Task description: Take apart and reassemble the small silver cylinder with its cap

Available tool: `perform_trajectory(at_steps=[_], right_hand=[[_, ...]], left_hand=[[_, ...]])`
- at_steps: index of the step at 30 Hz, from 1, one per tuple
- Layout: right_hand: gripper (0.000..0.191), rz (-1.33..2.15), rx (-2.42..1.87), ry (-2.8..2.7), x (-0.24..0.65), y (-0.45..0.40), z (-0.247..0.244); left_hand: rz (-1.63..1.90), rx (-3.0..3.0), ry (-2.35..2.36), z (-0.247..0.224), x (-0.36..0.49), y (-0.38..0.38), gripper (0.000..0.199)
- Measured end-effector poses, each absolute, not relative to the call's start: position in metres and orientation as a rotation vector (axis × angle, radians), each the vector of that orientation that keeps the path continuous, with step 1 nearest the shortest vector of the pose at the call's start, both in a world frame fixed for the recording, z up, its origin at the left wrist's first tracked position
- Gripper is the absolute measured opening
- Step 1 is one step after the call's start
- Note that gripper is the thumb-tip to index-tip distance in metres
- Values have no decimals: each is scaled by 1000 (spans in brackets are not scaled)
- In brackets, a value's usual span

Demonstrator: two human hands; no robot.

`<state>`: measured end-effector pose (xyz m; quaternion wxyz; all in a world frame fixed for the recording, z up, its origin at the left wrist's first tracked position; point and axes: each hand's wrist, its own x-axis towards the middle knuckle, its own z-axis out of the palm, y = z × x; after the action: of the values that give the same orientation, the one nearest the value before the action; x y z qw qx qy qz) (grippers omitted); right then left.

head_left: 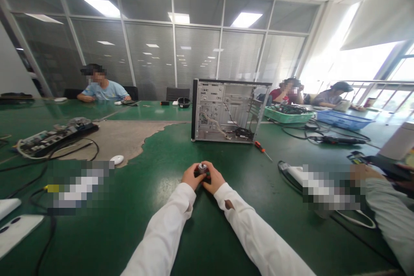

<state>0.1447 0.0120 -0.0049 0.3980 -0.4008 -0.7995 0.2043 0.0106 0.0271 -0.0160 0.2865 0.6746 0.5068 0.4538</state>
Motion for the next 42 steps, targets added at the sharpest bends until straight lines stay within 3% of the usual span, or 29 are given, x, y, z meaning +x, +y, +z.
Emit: perform_trajectory(at_steps=[21, 42], right_hand=[[73, 906, -959, -1880, 152, 19, -8], [77, 1254, -740, -1639, 147, 27, -21]], left_hand=[[1250, 1480, 1056, -13, 9, 28, 34], [1179, 1058, 719, -4, 10, 24, 58]])
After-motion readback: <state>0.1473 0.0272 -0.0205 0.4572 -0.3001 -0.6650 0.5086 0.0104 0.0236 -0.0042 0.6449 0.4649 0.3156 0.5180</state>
